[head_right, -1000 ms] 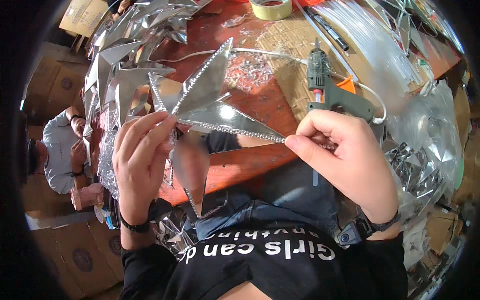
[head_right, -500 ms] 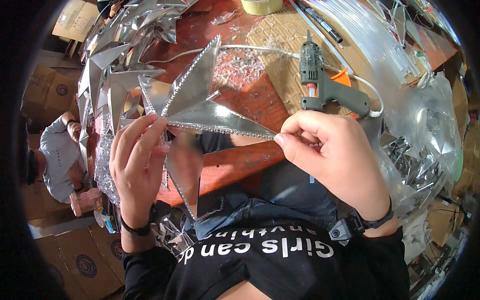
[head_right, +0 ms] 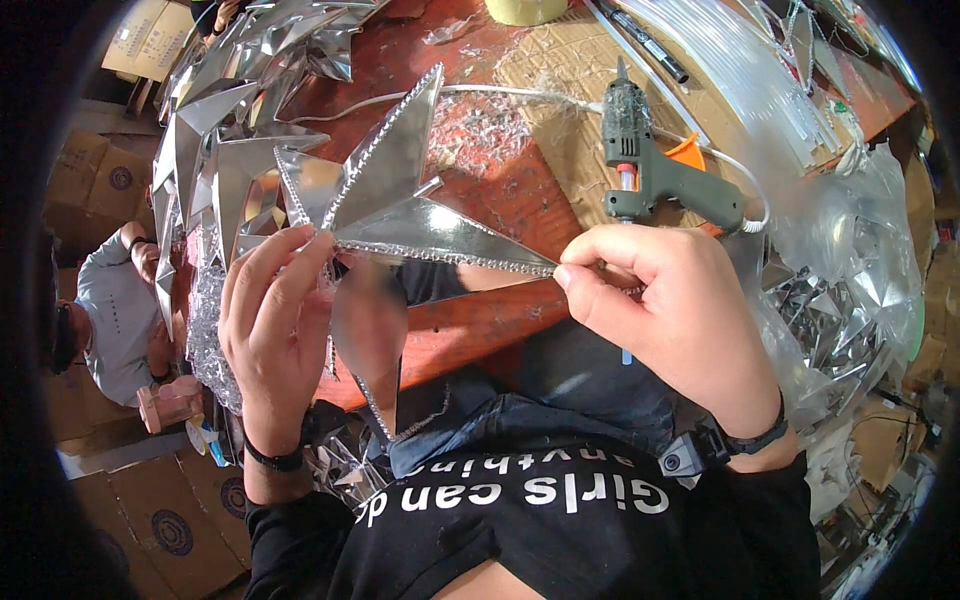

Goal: Applying decorative silver trim to metallic stars using a hot glue gun.

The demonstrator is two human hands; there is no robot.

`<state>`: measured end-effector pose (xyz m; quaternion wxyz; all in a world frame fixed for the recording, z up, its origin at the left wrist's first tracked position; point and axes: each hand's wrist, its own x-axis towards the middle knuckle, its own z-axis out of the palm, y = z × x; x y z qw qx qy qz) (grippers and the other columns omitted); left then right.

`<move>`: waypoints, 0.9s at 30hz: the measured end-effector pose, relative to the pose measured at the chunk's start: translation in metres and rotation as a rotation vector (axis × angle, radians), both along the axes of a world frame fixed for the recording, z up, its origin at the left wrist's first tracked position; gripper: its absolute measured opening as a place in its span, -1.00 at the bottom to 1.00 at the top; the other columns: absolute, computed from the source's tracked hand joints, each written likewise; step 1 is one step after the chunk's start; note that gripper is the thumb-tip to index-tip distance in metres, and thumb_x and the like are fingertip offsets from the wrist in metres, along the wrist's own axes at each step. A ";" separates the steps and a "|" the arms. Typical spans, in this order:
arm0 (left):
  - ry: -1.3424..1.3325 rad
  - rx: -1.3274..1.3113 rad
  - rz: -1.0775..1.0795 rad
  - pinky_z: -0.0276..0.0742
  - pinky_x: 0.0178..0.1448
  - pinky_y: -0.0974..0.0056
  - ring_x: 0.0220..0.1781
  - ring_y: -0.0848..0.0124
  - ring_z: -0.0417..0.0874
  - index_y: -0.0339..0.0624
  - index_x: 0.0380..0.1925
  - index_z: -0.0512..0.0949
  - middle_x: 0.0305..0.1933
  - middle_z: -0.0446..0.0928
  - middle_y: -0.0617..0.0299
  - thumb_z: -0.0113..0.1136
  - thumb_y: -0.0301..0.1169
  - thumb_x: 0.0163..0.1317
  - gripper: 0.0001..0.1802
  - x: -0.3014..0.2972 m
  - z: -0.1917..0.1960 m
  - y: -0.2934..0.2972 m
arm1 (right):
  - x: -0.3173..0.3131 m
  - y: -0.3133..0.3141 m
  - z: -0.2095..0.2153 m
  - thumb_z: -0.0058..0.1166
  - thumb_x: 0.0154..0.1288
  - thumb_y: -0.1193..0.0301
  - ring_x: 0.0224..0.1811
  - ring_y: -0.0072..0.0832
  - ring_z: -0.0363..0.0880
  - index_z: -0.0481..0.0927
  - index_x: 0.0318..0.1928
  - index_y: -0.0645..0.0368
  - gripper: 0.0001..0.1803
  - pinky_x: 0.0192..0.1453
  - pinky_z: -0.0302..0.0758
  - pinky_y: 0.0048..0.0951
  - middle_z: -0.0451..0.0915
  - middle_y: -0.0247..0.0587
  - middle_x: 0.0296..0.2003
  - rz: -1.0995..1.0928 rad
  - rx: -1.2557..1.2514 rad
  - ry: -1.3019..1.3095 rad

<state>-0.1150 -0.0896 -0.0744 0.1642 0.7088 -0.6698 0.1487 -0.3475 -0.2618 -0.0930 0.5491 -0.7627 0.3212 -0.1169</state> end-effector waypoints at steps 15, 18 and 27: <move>-0.023 -0.025 0.005 0.45 -0.08 0.18 -0.10 0.24 0.56 -0.05 -0.08 0.61 -0.04 0.54 0.23 0.36 -0.39 -0.10 -0.54 0.000 -0.004 0.000 | 0.020 0.009 -0.012 0.03 0.34 0.46 -0.52 -0.80 0.31 0.44 -0.34 0.29 -0.85 -0.45 0.29 -0.65 0.44 -0.39 -0.57 0.032 0.114 -0.147; -0.019 -0.035 -0.006 0.46 -0.09 0.18 -0.10 0.23 0.56 -0.05 -0.09 0.61 -0.04 0.54 0.23 0.36 -0.38 -0.09 -0.55 0.001 -0.004 0.001 | 0.021 0.009 -0.014 0.03 0.34 0.47 -0.49 -0.82 0.29 0.43 -0.35 0.26 -0.86 -0.44 0.27 -0.67 0.42 -0.45 -0.54 0.030 0.181 -0.198; -0.027 -0.032 0.007 0.46 -0.09 0.17 -0.10 0.23 0.56 -0.05 -0.10 0.60 -0.04 0.54 0.23 0.36 -0.36 -0.08 -0.57 -0.001 -0.004 0.001 | 0.016 -0.001 -0.016 -0.03 0.41 0.43 -0.51 -0.87 0.19 0.46 -0.25 0.21 -0.89 -0.49 0.15 -0.74 0.39 -0.52 -0.52 0.084 0.494 -0.241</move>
